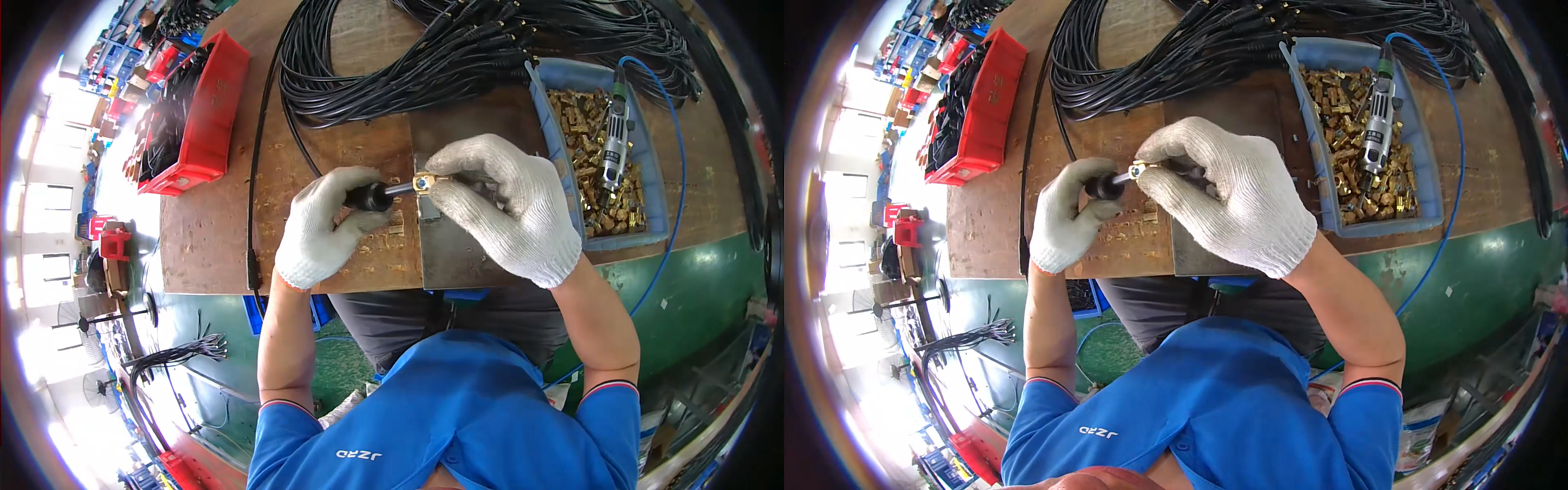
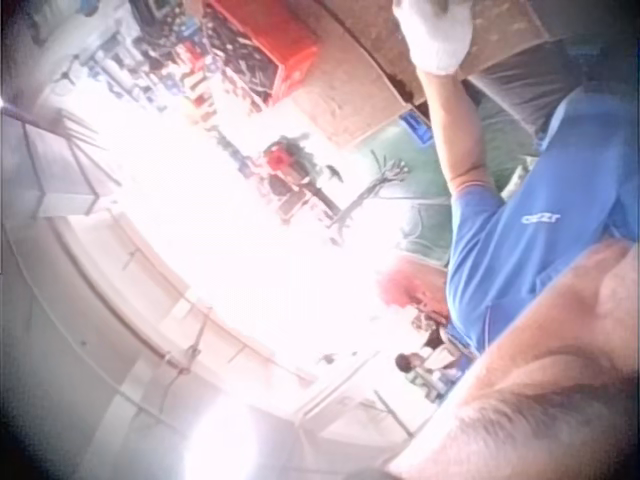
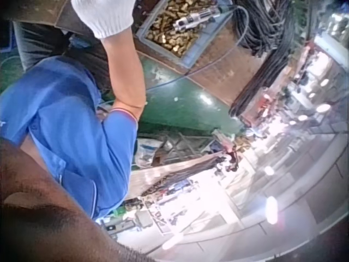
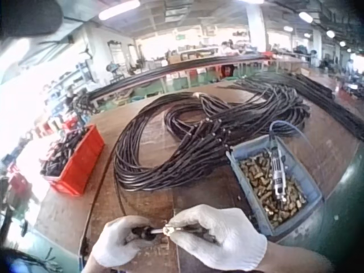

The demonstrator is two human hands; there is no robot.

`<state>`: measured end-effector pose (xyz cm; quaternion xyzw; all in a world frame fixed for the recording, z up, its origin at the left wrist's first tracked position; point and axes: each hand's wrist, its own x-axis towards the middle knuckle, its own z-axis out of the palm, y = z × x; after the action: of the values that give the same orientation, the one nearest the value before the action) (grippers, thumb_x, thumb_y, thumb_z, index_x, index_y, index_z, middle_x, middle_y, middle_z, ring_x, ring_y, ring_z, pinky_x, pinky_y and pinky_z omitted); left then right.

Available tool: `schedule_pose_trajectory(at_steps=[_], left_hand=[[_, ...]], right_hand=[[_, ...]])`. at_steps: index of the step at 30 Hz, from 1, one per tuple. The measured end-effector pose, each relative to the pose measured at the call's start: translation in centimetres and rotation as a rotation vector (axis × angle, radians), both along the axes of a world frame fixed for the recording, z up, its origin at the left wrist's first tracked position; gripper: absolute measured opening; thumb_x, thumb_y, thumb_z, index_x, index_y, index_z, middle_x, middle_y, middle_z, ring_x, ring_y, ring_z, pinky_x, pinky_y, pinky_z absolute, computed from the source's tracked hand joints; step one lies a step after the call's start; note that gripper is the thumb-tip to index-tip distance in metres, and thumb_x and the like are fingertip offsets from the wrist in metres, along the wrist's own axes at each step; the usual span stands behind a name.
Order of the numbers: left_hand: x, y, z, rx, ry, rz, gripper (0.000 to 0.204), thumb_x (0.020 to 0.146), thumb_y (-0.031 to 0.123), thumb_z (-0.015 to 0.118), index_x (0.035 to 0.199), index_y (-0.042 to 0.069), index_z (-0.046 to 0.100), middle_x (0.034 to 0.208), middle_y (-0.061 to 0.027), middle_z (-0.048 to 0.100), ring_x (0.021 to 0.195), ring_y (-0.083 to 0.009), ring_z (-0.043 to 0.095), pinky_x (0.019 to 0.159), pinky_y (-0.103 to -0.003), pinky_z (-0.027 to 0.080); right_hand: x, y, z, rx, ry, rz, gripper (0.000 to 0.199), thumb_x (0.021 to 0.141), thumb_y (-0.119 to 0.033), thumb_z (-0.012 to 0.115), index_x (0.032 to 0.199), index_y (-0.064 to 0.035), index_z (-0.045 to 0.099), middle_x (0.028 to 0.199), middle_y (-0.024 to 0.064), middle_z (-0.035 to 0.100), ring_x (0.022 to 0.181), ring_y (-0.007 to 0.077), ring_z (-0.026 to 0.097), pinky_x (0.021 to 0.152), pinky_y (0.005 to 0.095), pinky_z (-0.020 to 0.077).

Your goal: The person repeatedly strips the insulation from black cables, inserts the exposed copper ends into brass connectors, and uses a pneumatic crimping tool to secure them. The finished cables are placed into a red bin on the table.

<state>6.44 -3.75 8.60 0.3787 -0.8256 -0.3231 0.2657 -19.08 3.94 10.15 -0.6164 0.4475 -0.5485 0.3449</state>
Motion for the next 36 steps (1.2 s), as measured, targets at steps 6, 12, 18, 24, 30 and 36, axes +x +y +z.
schedule_pose_trajectory(at_steps=[6,12,18,24,30,36], left_hand=[[-0.4,0.3,0.6,-0.07,-0.071,-0.048,0.043,0.083,0.016,0.083,0.122,0.004,0.072,0.104,-0.0184,0.076,0.099,-0.0406,0.074,0.09,-0.046,0.058],[-0.6,0.4,0.5,-0.04,-0.074,-0.08,0.041,0.084,0.019,0.083,0.121,0.005,0.072,0.105,-0.0182,0.076,0.1,-0.0417,0.073,0.09,-0.047,0.057],[-1.4,0.7,1.0,-0.173,-0.111,-0.127,0.041,0.09,0.03,0.081,0.12,0.004,0.071,0.101,-0.0172,0.075,0.097,-0.0433,0.071,0.087,-0.05,0.056],[-1.4,0.5,0.4,-0.132,-0.092,-0.159,0.047,0.09,0.035,0.079,0.12,0.0,0.07,0.097,-0.0173,0.074,0.091,-0.0414,0.071,0.086,-0.046,0.055],[-2.1,1.2,0.3,-0.492,-0.308,-0.111,0.044,0.083,0.019,0.082,0.121,0.004,0.068,0.098,-0.0159,0.072,0.088,-0.0396,0.07,0.082,-0.049,0.055],[-2.6,0.4,1.0,-0.433,-0.403,-0.217,0.058,0.083,0.012,0.08,0.137,0.003,0.061,0.098,-0.0164,0.073,0.088,-0.0399,0.07,0.08,-0.05,0.055]], right_hand=[[0.1,-0.2,-0.4,-0.049,-0.013,0.043,0.013,0.1,-0.008,0.077,0.111,-0.0026,0.073,0.093,0.0107,0.079,0.084,0.0202,0.08,0.073,0.0316,0.0611],[0.3,-0.3,-0.8,-0.072,0.094,0.066,0.013,0.099,-0.013,0.077,0.11,-0.0067,0.074,0.095,0.0145,0.079,0.087,0.0328,0.079,0.073,0.0379,0.0608],[0.7,-0.2,-1.1,-0.005,0.042,0.091,0.013,0.099,-0.011,0.076,0.111,-0.006,0.072,0.094,0.0143,0.079,0.087,0.0336,0.079,0.073,0.0388,0.061],[0.1,-0.7,-2.1,-0.212,0.258,0.048,0.011,0.102,-0.011,0.074,0.111,-0.0065,0.071,0.092,0.0156,0.078,0.085,0.0347,0.078,0.072,0.0394,0.0606],[0.8,-0.1,-2.6,-0.007,0.168,0.006,0.013,0.098,-0.004,0.077,0.11,-0.0027,0.074,0.099,0.0152,0.081,0.086,0.0327,0.08,0.074,0.0372,0.0623],[0.1,-0.8,-4.3,-0.051,0.204,0.061,0.008,0.102,-0.009,0.072,0.109,-0.0071,0.071,0.093,0.017,0.076,0.084,0.0374,0.077,0.071,0.0419,0.0584]])
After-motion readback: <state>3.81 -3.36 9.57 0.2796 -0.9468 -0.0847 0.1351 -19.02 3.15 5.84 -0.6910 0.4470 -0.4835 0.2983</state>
